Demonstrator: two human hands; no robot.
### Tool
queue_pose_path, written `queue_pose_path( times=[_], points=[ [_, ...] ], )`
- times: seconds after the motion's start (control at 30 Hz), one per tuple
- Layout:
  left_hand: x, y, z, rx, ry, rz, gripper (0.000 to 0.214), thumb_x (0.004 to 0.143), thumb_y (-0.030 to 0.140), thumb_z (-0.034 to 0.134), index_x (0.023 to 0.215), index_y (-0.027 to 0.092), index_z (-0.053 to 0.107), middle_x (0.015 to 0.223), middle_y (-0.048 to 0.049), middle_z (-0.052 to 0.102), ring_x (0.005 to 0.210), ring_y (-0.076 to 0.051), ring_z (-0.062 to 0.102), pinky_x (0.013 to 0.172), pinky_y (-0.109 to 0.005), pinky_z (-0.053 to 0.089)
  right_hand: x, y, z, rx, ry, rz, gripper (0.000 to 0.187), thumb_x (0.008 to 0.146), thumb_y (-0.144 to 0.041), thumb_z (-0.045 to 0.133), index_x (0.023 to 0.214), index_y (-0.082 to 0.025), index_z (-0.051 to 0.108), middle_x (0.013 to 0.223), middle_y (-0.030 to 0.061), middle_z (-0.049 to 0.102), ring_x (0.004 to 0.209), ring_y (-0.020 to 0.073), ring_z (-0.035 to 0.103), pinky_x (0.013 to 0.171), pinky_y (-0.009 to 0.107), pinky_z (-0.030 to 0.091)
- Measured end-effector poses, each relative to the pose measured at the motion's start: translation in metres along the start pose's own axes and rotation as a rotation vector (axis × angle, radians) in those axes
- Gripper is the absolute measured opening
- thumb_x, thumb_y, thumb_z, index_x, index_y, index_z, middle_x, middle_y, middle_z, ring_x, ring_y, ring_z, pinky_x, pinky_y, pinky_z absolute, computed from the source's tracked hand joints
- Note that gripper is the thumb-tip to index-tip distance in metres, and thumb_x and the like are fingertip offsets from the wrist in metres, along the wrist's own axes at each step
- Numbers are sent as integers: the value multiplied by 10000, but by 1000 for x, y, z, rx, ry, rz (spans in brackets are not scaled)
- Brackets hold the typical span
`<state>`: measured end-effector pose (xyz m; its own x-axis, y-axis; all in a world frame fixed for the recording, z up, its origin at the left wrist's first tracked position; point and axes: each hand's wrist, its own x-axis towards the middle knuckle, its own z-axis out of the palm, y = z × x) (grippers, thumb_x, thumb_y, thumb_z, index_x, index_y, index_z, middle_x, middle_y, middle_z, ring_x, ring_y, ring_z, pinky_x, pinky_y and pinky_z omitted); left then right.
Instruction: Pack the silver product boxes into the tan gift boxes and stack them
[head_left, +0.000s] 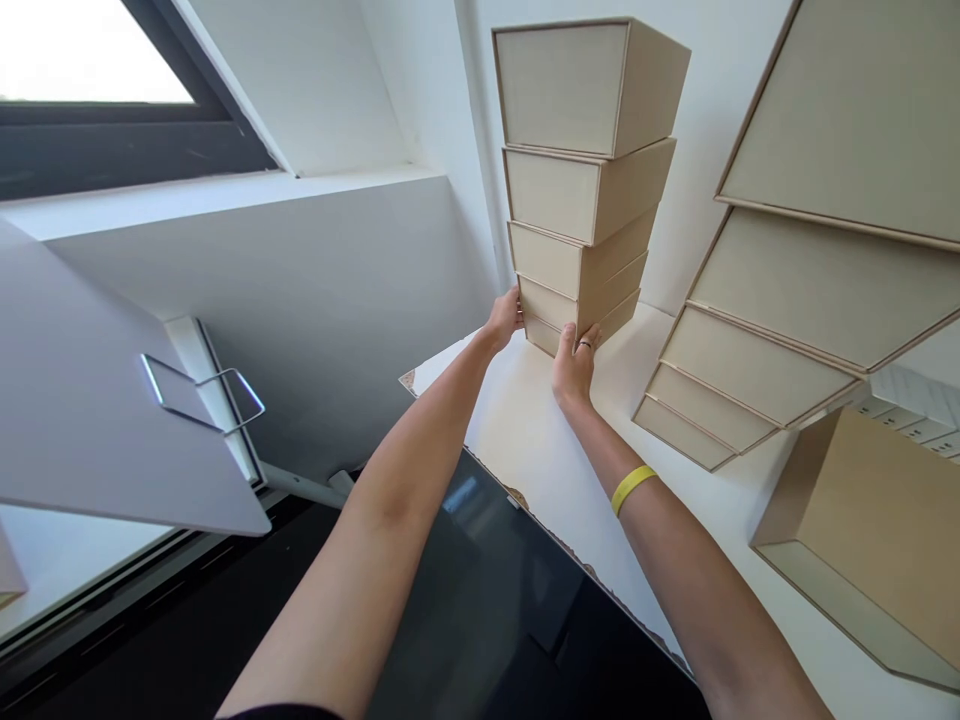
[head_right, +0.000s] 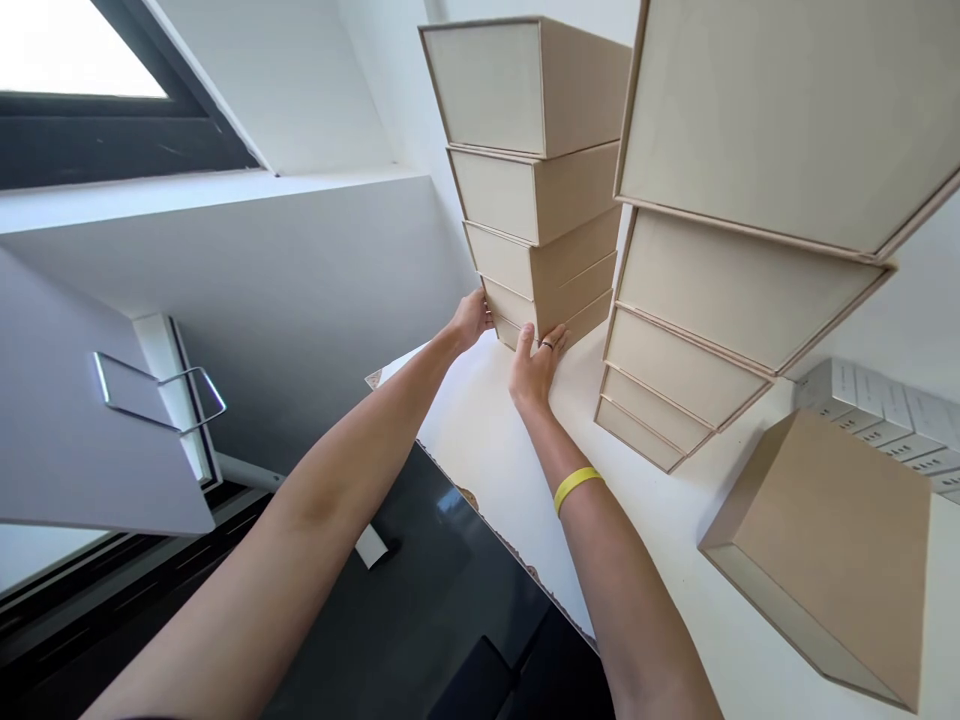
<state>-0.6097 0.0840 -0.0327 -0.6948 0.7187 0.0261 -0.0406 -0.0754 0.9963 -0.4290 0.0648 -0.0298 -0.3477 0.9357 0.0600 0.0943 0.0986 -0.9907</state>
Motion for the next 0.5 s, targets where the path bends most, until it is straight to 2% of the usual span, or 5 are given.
queue_pose_path(
  times=[0.17, 0.27, 0.33, 0.43, 0.5],
  points=[
    [-41, 9, 3, 84, 296, 148, 635, 1057, 675, 268, 958, 196, 673, 1201, -121, 714, 1166, -248, 671, 1034, -407, 515, -73, -12, -23, -6, -125, 91, 1019, 1005, -745, 258, 1702, -42, 19, 1771, 131, -30, 1660, 216, -39, 1357, 444, 31],
    [-93, 10, 7, 135, 386, 274, 632, 1038, 696, 192, 861, 236, 588, 1248, -112, 677, 1264, -238, 604, 1092, -381, 470, -150, -21, -83, -11, -309, 45, 915, 1006, -727, 385, 1724, -218, 136, 1769, 28, 125, 1648, 210, 158, 1348, 462, 220],
    [-133, 12, 12, 163, 302, 334, 612, 1018, 732, 249, 809, 251, 564, 1167, -99, 687, 1224, -227, 615, 1076, -363, 483, -188, -29, -140, -96, -454, -274, 725, 1062, -573, 383, 1711, -404, 106, 1766, -86, 95, 1648, 193, 123, 1347, 499, 243],
    [-177, 17, 31, 177, 45, 328, 648, 969, 799, 356, 743, 246, 604, 968, -98, 708, 998, -244, 684, 962, -390, 545, -195, -41, -221, -208, -283, -834, 706, 990, -605, 496, 1641, -575, 223, 1731, -231, 108, 1645, 224, 32, 1347, 571, 229],
    [-188, 21, 54, 153, -120, 277, 675, 955, 824, 375, 802, 235, 667, 989, -106, 737, 960, -257, 708, 920, -406, 567, -166, -46, -256, -135, 82, -722, 590, 994, -638, 473, 1570, -635, 345, 1726, -251, 130, 1647, 215, 51, 1356, 543, 211]
  ],
)
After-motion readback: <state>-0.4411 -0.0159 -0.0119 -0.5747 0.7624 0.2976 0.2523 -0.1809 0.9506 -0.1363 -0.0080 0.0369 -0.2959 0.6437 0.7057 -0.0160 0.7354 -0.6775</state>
